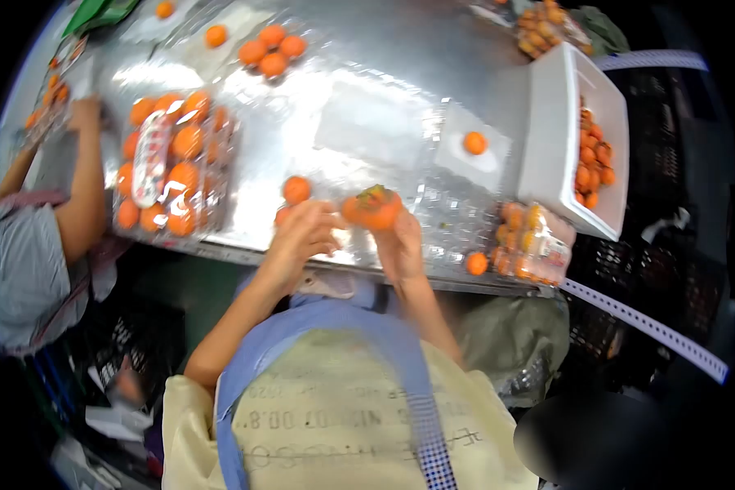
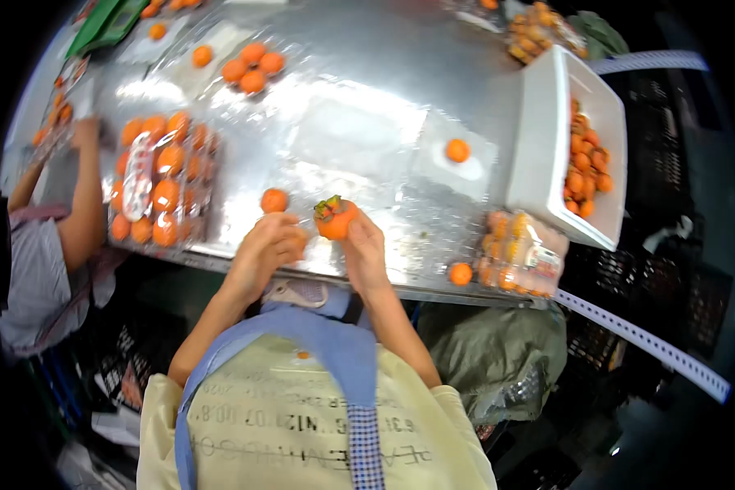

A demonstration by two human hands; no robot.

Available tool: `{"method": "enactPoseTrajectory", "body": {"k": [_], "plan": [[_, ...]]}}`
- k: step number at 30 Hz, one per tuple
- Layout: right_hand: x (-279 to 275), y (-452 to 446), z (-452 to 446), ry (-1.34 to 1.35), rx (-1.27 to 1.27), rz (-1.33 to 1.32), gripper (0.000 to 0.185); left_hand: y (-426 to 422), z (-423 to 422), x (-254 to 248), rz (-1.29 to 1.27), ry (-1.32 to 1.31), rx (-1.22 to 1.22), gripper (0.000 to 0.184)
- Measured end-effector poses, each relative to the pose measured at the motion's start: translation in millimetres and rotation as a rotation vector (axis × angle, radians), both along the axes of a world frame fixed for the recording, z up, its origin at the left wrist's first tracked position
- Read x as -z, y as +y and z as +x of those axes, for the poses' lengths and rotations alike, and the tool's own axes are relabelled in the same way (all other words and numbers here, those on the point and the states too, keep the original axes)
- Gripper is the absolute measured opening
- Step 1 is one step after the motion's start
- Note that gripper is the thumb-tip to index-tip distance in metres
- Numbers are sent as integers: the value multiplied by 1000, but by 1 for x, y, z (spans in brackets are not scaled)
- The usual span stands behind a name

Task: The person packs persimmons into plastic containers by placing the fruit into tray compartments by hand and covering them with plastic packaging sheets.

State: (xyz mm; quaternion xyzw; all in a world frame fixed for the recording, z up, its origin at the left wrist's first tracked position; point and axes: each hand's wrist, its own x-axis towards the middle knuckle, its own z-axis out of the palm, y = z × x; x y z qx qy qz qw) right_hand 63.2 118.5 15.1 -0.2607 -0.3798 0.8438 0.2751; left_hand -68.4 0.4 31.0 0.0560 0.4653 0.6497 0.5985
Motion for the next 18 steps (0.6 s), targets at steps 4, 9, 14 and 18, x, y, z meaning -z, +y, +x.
{"method": "enactPoseTrajectory", "body": {"k": [4, 9, 14, 18], "plan": [[1, 84, 41, -48, 363, 5, 39, -2, -10, 2, -39, 20, -141, 35], [-99, 232, 128, 248, 633, 185, 67, -3, -18, 5, 11, 22, -135, 31], [-108, 209, 104, -70, 601, 411, 50, -4, -22, 11, 49, 9, -191, 31], [-29, 140, 38, -481, 280, 436, 28, -13, -35, 12, 34, -3, -356, 27]]}}
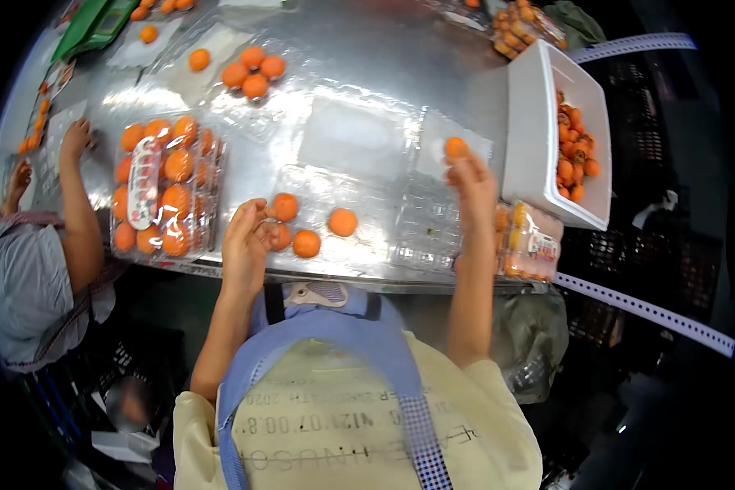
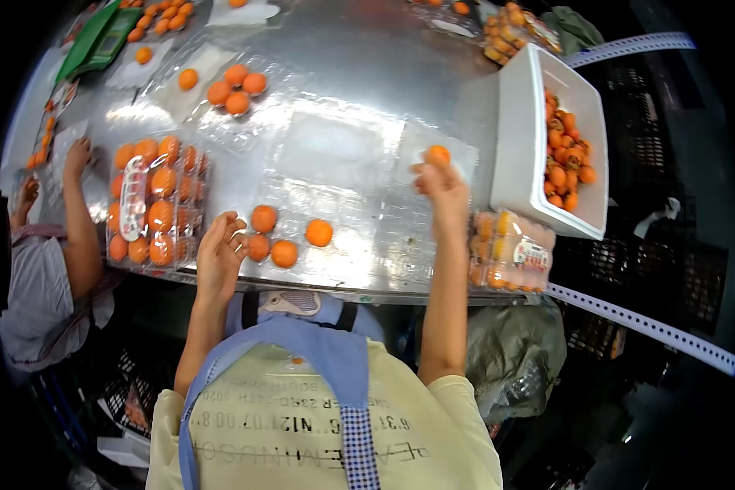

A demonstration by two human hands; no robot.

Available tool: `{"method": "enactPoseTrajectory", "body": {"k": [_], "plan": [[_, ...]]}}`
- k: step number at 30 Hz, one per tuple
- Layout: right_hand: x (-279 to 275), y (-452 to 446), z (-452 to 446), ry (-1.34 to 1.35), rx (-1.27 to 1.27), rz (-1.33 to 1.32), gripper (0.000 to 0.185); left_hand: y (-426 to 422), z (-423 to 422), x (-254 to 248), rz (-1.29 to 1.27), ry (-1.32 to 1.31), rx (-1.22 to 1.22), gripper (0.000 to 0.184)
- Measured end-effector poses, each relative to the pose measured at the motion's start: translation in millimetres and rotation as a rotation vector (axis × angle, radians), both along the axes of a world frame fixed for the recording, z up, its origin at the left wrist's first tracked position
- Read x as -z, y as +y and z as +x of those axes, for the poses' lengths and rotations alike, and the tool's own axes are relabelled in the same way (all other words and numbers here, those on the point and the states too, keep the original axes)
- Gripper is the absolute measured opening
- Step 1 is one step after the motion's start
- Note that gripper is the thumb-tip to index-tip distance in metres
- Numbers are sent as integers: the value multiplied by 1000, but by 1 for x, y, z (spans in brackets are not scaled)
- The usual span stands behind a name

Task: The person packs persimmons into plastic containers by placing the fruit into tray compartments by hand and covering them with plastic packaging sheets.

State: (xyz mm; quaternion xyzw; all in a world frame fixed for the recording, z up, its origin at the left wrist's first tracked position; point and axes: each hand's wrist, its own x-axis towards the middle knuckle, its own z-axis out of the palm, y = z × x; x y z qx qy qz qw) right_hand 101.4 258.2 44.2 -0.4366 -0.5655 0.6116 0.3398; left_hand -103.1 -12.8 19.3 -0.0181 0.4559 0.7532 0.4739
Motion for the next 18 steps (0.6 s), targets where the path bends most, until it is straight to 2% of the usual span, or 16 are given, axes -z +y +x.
{"method": "enactPoseTrajectory", "body": {"k": [2, 5, 12, 15, 18], "plan": [[26, -42, -31, -303, -297, 87, 29, -6, -6, 3, -24, 6, -56, 25], [44, -95, -69, -409, -645, 262, 32, -14, -10, 5, -34, 11, -119, 23], [71, -138, -131, -451, -733, 1005, 40, -22, -14, 13, -42, 6, -143, 14], [76, -139, -137, -592, -795, 1086, 42, -20, -13, 11, -38, 0, -131, 12], [68, -137, -135, -536, -787, 1009, 44, -20, -13, 14, -32, 6, -117, 12]]}}
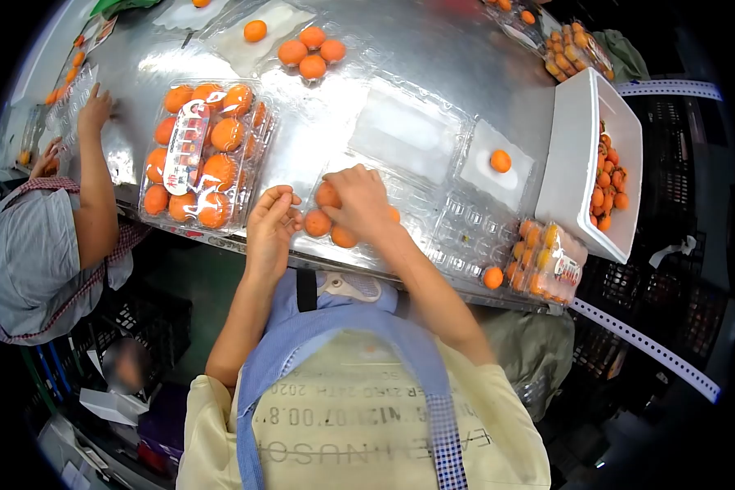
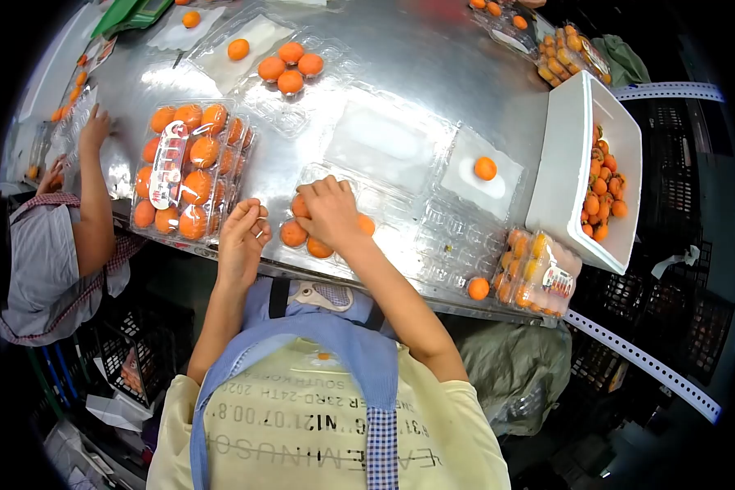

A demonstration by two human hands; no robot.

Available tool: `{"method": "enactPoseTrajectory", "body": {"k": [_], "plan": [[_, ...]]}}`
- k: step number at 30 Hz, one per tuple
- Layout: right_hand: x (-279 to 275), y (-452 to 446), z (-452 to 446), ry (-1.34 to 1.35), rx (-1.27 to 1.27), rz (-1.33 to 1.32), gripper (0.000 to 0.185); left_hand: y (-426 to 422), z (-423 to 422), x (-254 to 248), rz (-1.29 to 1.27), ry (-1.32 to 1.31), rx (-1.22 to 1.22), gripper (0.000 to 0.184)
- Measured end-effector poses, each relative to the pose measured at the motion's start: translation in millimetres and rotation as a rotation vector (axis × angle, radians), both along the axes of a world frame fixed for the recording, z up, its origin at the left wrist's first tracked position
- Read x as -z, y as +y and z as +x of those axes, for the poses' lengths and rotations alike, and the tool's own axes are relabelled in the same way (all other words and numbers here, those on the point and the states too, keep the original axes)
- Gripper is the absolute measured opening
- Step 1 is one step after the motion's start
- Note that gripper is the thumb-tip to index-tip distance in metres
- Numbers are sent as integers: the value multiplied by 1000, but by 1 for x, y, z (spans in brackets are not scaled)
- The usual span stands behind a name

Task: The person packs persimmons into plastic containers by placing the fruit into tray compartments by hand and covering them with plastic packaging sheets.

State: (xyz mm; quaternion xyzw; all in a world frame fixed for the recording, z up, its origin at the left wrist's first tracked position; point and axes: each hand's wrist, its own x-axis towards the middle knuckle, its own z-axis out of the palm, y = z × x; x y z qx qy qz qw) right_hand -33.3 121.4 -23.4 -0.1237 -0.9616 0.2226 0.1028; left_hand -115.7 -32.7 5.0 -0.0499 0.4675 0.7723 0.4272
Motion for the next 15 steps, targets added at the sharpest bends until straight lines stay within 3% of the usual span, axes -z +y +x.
{"method": "enactPoseTrajectory", "body": {"k": [3, 6, 9, 15], "plan": [[-22, 8, 7, -13, 76, -344, 46, 1, 2, 1, -22, 23, 3, 14], [-35, 11, 22, 38, 217, -1043, 48, 4, 6, 3, -64, 59, 29, 14], [-38, 11, 34, 113, 263, -1436, 50, 11, 12, 1, -81, 94, 91, 16], [-42, 3, 44, 221, 222, -1486, 49, 20, 17, -17, -66, 57, 296, 27]]}}
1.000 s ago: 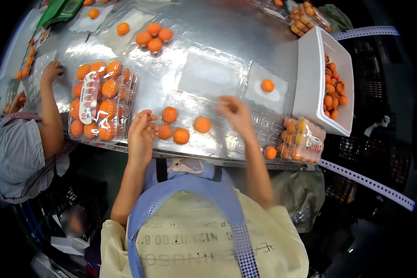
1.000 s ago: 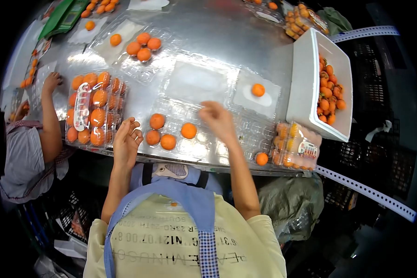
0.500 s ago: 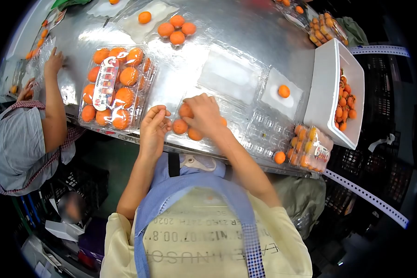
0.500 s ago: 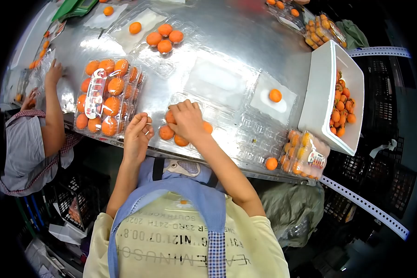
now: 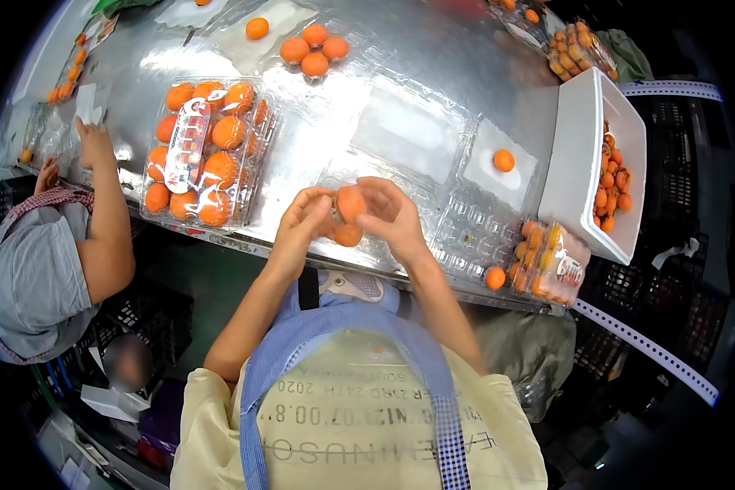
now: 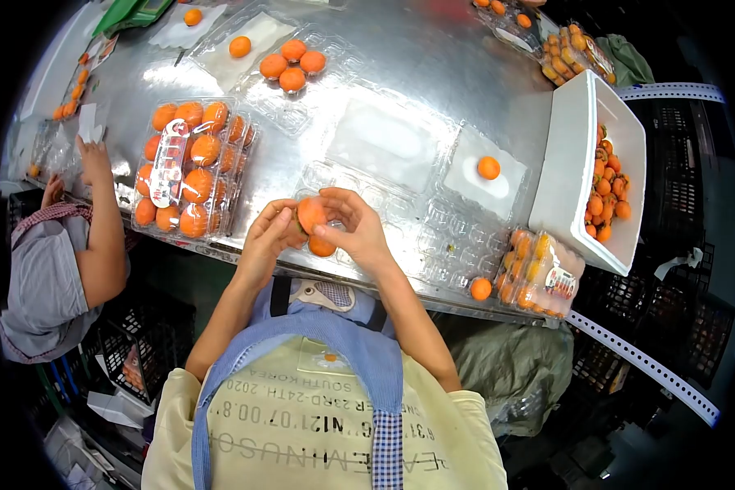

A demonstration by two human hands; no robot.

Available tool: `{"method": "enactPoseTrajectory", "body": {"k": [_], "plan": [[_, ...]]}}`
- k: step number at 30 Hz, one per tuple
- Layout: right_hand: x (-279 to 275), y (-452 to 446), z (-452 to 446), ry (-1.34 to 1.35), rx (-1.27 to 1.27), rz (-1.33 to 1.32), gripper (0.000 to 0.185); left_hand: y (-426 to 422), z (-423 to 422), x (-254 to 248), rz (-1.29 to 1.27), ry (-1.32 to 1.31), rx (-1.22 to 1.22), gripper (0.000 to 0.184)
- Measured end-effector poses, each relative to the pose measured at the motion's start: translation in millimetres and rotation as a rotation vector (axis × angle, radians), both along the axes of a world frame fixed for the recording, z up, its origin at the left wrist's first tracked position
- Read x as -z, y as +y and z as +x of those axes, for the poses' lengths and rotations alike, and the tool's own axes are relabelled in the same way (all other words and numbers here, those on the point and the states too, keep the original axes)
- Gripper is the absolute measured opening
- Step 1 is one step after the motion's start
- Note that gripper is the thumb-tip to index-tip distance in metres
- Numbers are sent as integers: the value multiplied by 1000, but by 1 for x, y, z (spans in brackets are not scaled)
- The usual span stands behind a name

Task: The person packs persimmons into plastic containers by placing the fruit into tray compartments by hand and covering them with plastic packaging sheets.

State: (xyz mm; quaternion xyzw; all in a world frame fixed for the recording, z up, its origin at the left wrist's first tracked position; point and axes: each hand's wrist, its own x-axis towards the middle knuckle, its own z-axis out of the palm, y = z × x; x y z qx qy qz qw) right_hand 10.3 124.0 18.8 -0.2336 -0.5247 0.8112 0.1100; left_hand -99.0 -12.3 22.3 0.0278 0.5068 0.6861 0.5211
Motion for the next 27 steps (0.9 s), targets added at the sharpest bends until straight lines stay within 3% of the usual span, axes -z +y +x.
{"method": "enactPoseTrajectory", "body": {"k": [3, 6, 12, 18, 21, 24, 27], "plan": [[2, -6, 4, 80, -51, 182, 50, 2, 5, -2, 80, -18, 57, 35], [-11, -6, 5, 68, -67, 201, 51, 0, 5, 0, 157, 137, 49, 41], [-9, -3, 8, 81, -47, 102, 53, 0, 8, -8, 186, 186, 15, 44], [-23, -8, 6, -3, -128, 517, 54, -2, 9, -4, 167, 168, 60, 43], [-15, -7, 7, 5, -139, 588, 55, -3, 10, 1, 130, 176, 63, 42], [-7, -10, 10, 15, -64, 403, 52, -6, 9, 2, 106, 141, 137, 40], [2, 12, 34, 34, 179, 145, 47, -10, 2, -4, 93, 110, 54, 38]]}}
